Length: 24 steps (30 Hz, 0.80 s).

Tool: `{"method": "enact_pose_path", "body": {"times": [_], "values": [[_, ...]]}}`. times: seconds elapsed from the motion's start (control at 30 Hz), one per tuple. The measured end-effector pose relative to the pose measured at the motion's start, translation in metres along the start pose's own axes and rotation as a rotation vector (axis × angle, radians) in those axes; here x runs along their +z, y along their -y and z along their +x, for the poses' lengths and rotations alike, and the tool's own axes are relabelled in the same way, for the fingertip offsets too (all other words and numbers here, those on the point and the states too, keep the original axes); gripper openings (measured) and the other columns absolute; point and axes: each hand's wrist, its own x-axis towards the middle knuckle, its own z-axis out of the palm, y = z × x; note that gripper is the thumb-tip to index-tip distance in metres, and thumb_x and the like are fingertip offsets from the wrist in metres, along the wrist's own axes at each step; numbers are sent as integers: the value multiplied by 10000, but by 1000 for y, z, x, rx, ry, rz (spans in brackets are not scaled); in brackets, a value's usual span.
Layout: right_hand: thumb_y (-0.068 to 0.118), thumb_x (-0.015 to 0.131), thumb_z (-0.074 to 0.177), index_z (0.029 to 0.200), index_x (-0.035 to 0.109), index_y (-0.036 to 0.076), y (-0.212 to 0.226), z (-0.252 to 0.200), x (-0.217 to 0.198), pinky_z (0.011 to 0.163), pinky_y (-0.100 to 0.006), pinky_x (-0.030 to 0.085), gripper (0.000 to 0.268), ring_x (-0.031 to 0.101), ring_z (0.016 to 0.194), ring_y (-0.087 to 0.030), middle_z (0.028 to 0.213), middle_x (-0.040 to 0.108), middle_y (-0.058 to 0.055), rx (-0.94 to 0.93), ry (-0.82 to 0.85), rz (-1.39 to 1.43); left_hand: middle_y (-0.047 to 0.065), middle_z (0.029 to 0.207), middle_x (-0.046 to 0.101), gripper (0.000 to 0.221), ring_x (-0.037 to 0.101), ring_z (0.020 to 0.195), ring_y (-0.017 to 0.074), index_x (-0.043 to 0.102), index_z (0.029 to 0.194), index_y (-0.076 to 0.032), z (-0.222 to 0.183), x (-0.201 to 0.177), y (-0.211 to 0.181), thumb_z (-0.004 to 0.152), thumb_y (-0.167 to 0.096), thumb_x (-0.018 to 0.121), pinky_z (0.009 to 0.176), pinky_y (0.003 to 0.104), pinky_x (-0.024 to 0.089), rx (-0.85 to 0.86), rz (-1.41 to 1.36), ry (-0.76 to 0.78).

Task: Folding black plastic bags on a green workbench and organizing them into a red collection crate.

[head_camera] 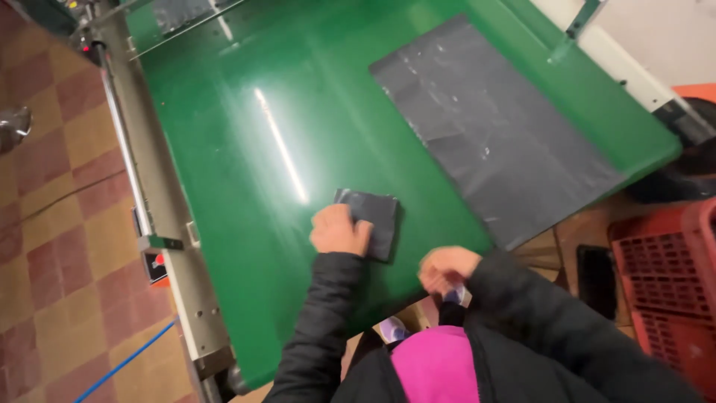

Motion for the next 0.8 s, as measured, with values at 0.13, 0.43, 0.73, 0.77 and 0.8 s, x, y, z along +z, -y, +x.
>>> {"method": "enact_pose_path", "body": {"times": [0.13,0.43,0.73,0.77,0.8], "values": [[209,584,893,1117,688,7,-43,-76,-116,728,-435,601,319,744,936,-330,1058,763,-181,236,-257,-132,135,1251,597,666,501,1261,382,632,1077,-98,-26,-5,-125,485,-346,810,893,621,425,598,-229,140],[-34,566,785,1201,599,-18,-12,-130,-203,857,-498,601,418,712,1093,-362,1152,723,-197,-175,-536,163,61,1343,613,407,521,1377,294,647,1209,-149,-73,143,-211,832,-285,719,1005,544,479,957,-305,264],[-62,545,880,1348,554,-16,122,-209,-280,1058,-351,489,470,645,1209,-246,1267,675,-159,-708,-1014,-528,102,1022,722,223,706,946,318,703,1136,-87,32,44,-219,957,-220,693,820,379,563,554,-951,921],[-86,453,879,1342,571,5,147,-216,-280,1088,-301,492,486,666,1226,-186,1248,703,-112,-887,-738,-428,120,984,726,237,727,885,323,706,1127,-64,45,34,-215,932,-200,701,786,370,573,456,-1086,920],[-86,453,879,1342,571,5,165,-210,-290,1088,-301,492,486,666,1226,-186,1248,703,-112,-863,-741,-424,120,984,726,237,727,885,323,706,1127,-64,58,32,-208,932,-200,701,786,370,573,435,-1092,933]]}}
